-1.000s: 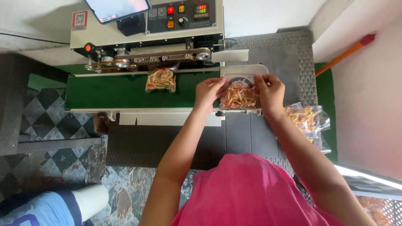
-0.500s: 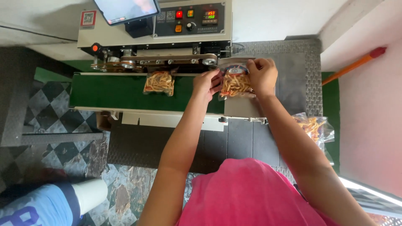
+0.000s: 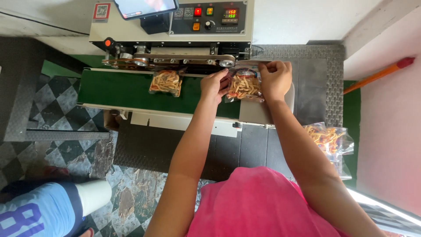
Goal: Feeding plastic bags filled with snacks into a continuous band sealer machine to seal them for packaging.
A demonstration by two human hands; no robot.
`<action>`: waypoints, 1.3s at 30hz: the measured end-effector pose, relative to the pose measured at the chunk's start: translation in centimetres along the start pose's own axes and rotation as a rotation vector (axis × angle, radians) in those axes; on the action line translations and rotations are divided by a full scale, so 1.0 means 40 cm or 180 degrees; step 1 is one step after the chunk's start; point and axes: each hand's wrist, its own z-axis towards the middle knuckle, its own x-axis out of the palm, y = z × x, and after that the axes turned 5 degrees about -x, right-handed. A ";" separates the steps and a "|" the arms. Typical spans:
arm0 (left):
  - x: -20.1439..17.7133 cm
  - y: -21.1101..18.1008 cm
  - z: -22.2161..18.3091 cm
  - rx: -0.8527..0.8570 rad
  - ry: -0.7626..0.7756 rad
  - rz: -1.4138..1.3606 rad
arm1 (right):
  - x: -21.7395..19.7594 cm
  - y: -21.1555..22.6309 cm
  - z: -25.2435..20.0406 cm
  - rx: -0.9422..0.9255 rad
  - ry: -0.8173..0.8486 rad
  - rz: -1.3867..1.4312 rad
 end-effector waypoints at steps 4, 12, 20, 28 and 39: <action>-0.014 -0.009 0.004 0.0018 0.0010 0.0047 | 0.008 0.004 -0.003 0.0094 -0.0041 0.0007; -0.044 -0.034 -0.001 0.0071 0.0035 -0.0022 | 0.009 0.021 -0.012 0.0044 -0.0001 -0.0230; -0.111 0.008 -0.002 0.0652 -0.0011 -0.0567 | -0.011 -0.023 0.003 -0.0290 0.0249 -0.0067; -0.269 0.041 -0.283 0.1239 -0.0257 -0.0629 | -0.450 -0.261 -0.144 -0.0592 0.1117 -0.0587; -0.224 0.213 -0.427 0.0364 0.0176 -0.0125 | -0.571 -0.558 -0.362 0.0564 0.1623 -0.1136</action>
